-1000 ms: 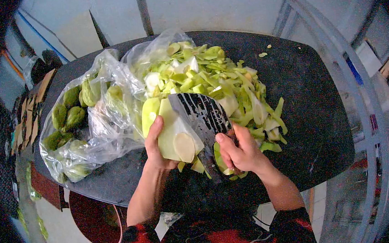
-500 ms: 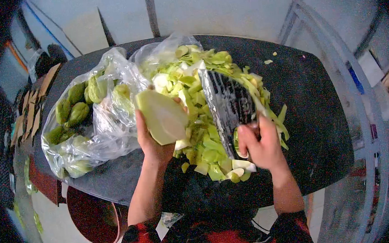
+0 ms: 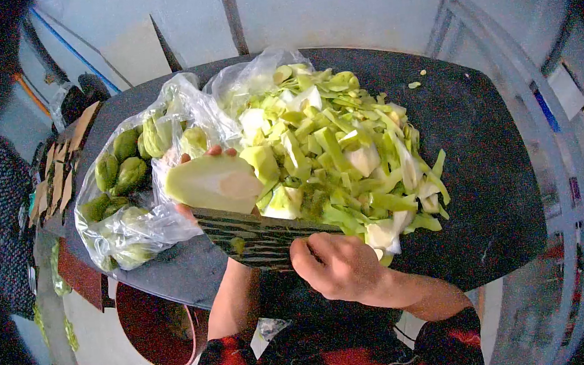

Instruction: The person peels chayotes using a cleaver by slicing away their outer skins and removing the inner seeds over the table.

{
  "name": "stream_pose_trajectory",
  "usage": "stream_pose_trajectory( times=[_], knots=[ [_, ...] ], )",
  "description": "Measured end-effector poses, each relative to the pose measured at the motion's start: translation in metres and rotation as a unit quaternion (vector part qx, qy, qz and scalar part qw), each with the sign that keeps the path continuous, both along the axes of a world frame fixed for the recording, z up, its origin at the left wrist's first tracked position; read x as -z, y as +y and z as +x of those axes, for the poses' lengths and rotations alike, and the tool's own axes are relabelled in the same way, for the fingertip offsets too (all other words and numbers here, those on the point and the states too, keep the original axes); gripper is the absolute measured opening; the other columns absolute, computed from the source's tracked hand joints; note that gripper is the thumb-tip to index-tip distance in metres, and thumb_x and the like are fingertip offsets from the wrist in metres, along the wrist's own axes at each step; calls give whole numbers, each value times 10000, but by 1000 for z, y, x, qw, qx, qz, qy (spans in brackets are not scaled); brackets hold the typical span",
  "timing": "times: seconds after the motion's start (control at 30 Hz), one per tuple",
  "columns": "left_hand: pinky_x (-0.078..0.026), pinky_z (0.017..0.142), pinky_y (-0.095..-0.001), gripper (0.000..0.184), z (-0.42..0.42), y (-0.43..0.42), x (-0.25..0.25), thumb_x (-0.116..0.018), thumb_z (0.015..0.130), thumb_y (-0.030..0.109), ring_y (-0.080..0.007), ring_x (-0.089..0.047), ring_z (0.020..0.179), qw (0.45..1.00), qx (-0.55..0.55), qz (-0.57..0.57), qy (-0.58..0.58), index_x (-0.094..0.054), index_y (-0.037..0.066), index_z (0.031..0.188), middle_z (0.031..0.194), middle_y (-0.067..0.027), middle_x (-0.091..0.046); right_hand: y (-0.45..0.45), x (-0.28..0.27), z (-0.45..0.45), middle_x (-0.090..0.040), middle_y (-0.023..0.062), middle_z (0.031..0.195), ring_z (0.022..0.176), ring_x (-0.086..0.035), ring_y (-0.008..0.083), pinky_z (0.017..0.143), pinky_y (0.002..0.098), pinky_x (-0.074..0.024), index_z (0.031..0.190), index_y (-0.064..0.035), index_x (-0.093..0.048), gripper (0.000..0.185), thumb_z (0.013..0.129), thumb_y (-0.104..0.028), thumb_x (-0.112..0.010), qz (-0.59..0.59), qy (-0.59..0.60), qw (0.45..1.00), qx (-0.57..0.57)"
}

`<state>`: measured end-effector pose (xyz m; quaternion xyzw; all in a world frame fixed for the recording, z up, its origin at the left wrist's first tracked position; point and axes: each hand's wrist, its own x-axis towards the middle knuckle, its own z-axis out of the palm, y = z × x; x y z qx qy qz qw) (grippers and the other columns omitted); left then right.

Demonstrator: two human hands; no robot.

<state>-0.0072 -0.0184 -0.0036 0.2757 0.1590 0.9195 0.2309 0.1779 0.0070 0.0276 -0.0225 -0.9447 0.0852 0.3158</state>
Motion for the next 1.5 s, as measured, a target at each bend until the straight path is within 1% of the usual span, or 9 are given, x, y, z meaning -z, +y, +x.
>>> stream_pose_trajectory(
  times=[0.07, 0.13, 0.27, 0.73, 0.9, 1.03, 1.2, 1.33, 1.5],
  knots=[
    [-323, 1086, -424, 737, 2, 0, -6, -387, 930, 660, -302, -456, 1196, 1000, -16, 10, 4, -258, 163, 1459, 1304, -154, -454, 0, 0, -1, -509, 98, 729, 540, -557, 248, 460, 353, -479, 1021, 55, -530, 437, 659, -113, -706, 8, -9, 1000, -12],
    [-329, 1077, -425, 737, 0, 0, -4, -385, 932, 658, -301, -460, 1187, 1000, -19, 10, 3, -260, 155, 1456, 1296, -154, -457, -2, -3, -4, -494, 69, 684, 540, -569, 218, 452, 334, -487, 950, 17, -571, 234, 740, -83, -585, 1, -3, 1000, 10],
    [-357, 1047, -427, 740, -1, 4, 15, -375, 937, 654, -300, -468, 1178, 1000, 10, 6, -3, -262, 133, 1449, 1286, -149, -461, 1, 6, -8, -499, 75, 681, 542, -575, 222, 449, 334, -492, 946, 16, -568, 229, 741, -86, -585, 13, -2, 1000, 20],
    [-416, 988, -410, 683, 22, 4, 13, -365, 960, 615, -296, -488, 1158, 995, 33, -74, -63, -290, 125, 1431, 1239, -137, -497, 6, 22, -23, -503, 90, 674, 500, -572, 229, 408, 339, -475, 946, -1, -536, 195, 772, -84, -569, 36, 51, 997, 49],
    [-448, 949, -398, 615, 27, 6, 12, -378, 977, 558, -295, -525, 1095, 990, -37, -136, -12, -308, 139, 1421, 1213, -145, -511, 6, 20, -29, -495, 94, 667, 488, -567, 229, 402, 334, -474, 972, 0, -529, 204, 792, -90, -559, 19, 34, 998, 58],
    [-472, 919, -397, 609, 28, 8, 9, -384, 973, 555, -303, -530, 1091, 991, -46, -122, -33, -312, 144, 1417, 1208, -153, -512, 1, 12, -29, -500, 105, 668, 495, -578, 236, 401, 339, -477, 996, 9, -521, 219, 806, -94, -550, -11, 1, 997, 78],
    [-534, 829, -432, 628, 25, 8, 10, -423, 961, 549, -329, -546, 1085, 993, 52, -96, -45, -300, 134, 1416, 1221, -159, -513, 0, 15, -29, -511, 115, 680, 513, -591, 244, 413, 343, -486, 1024, 16, -506, 231, 826, -99, -534, 0, -16, 995, 96],
    [-560, 767, -441, 660, 21, 9, 8, -471, 951, 532, -344, -574, 1045, 991, 62, -116, -30, -271, 119, 1426, 1226, -178, -508, 1, 10, -30, -528, 137, 698, 530, -603, 282, 431, 366, -502, 1028, 29, -498, 239, 823, -83, -548, -44, -14, 995, 84],
    [-577, 734, -425, 867, 19, 8, 4, -587, 879, 554, -333, -592, 1036, 986, 34, -156, 45, -174, 72, 1469, 1265, -232, -485, 6, 8, -29, -537, 145, 705, 544, -609, 307, 448, 377, -511, 1030, 39, -492, 248, 818, -64, -570, -94, 5, 993, 67]
  ],
)
